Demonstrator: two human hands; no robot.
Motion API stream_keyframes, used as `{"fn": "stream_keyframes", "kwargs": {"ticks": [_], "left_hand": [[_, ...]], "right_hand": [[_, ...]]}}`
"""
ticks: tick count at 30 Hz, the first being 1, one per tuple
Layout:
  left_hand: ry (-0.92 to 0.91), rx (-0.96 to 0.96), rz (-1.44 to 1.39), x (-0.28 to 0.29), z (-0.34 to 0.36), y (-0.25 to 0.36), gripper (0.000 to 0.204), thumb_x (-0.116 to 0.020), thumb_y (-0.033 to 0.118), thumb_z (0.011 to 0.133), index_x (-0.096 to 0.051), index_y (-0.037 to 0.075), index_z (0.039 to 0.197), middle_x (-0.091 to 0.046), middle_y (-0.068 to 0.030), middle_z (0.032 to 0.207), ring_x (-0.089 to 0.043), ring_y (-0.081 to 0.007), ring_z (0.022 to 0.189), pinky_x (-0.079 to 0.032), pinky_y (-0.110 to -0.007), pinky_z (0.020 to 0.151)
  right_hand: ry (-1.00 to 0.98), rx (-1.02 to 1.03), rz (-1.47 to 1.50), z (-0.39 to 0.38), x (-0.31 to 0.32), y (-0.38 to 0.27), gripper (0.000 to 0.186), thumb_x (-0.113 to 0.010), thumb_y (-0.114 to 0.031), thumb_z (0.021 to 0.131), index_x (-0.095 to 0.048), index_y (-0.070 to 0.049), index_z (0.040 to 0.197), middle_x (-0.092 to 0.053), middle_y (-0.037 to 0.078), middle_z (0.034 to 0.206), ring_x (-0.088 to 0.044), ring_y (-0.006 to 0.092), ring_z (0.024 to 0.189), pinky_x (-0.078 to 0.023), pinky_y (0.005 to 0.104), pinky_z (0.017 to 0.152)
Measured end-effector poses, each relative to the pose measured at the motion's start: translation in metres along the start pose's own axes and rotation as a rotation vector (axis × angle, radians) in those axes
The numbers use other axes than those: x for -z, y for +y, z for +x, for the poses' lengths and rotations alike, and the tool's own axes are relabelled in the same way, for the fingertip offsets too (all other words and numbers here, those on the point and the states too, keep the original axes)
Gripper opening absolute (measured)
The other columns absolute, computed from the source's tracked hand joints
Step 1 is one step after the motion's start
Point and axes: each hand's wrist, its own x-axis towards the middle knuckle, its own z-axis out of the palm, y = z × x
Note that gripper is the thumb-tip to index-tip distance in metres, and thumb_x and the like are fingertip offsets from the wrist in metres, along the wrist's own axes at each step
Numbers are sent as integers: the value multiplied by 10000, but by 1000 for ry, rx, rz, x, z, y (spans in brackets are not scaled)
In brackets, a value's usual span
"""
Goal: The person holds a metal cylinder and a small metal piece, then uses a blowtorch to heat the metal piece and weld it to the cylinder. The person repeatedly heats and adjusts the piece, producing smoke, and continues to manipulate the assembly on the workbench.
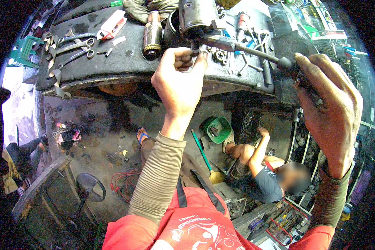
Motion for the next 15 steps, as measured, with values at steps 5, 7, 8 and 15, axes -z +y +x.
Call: {"fn": "stream_keyframes", "kwargs": {"ticks": [5,7,8,15], "left_hand": [[5,21,-7,0,0,1,236,-867,59,821,-681,6,957,-703,-100,850,-693,-211,749,-562,-346,701],[7,37,-22,0,0,1,236,-869,61,824,-682,4,957,-707,-99,850,-697,-206,750,-565,-341,701],[6,37,-20,0,0,1,236,-869,62,826,-683,4,958,-708,-100,852,-699,-204,751,-565,-339,701],[-5,47,-23,0,0,0,235,-869,63,832,-682,0,959,-712,-101,855,-702,-198,749,-566,-332,698]], "right_hand": [[-51,-80,95,-2,-2,1,465,-802,29,784,-741,-38,1240,-723,134,1105,-724,328,985,-575,388,894],[-64,-122,134,-4,-5,1,466,-803,29,786,-742,-42,1242,-722,135,1111,-724,327,986,-575,388,892],[-63,-123,139,-5,-6,1,468,-803,29,787,-743,-44,1245,-722,135,1116,-725,326,988,-575,386,892],[9,-13,40,-9,-9,6,493,-808,25,792,-739,-52,1274,-730,137,1129,-733,323,998,-576,374,904]]}}
